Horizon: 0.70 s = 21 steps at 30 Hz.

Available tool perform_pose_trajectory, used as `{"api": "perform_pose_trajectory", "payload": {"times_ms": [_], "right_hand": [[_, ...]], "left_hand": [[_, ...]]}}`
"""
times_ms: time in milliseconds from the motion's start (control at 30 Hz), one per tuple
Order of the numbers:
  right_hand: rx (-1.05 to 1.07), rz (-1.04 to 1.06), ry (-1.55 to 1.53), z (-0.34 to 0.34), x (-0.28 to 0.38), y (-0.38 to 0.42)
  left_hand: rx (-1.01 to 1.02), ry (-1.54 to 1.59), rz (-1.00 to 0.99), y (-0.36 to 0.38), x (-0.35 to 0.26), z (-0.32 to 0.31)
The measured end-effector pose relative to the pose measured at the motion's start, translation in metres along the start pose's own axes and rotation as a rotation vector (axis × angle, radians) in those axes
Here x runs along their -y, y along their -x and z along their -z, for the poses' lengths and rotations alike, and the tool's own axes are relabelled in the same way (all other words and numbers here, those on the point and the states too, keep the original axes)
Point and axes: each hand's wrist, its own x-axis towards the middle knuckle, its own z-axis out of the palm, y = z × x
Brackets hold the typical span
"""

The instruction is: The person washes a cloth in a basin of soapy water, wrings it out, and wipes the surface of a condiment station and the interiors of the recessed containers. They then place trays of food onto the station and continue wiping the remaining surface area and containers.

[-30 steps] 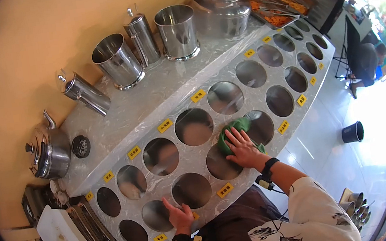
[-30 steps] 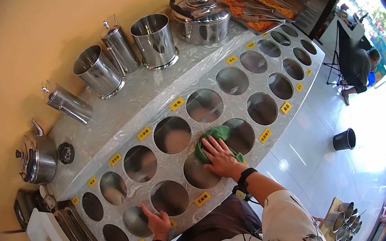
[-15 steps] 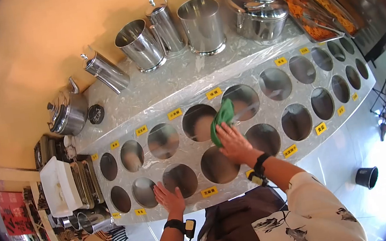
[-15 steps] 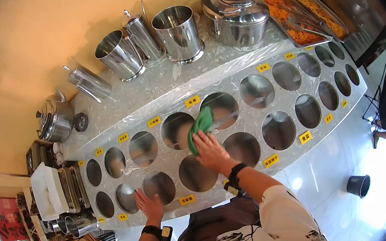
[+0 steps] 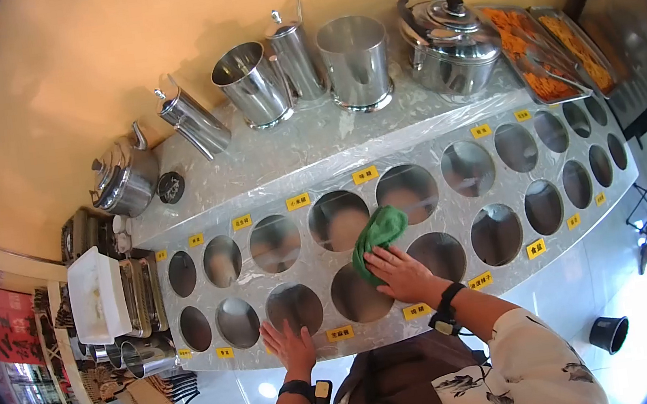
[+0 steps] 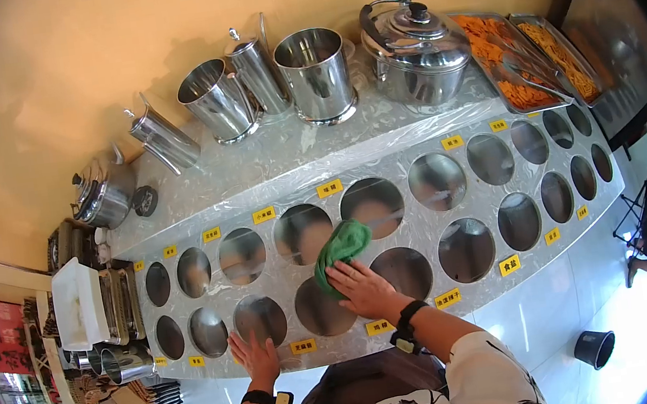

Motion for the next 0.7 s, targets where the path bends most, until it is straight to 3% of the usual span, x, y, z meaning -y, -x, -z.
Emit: {"api": "perform_pose_trajectory", "payload": {"times_ms": [67, 133, 400, 567, 700], "right_hand": [[-0.021, -0.021, 0.024, 0.000, -0.011, -0.022], [-0.146, -0.180, 0.038, -0.001, -0.025, -0.048], [-0.209, -0.219, 0.132, 0.014, -0.083, -0.133], [-0.192, -0.195, 0.202, 0.017, -0.095, -0.138], [-0.249, -0.357, 0.170, 0.031, -0.099, -0.127]], "left_hand": [[-0.010, -0.004, -0.012, 0.000, 0.001, -0.001], [-0.023, -0.010, -0.024, 0.000, 0.000, -0.001], [0.022, 0.007, -0.005, -0.003, -0.001, 0.003], [0.017, 0.031, 0.019, -0.003, -0.001, 0.004], [0.038, 0.060, 0.056, -0.005, -0.002, 0.005]]}}
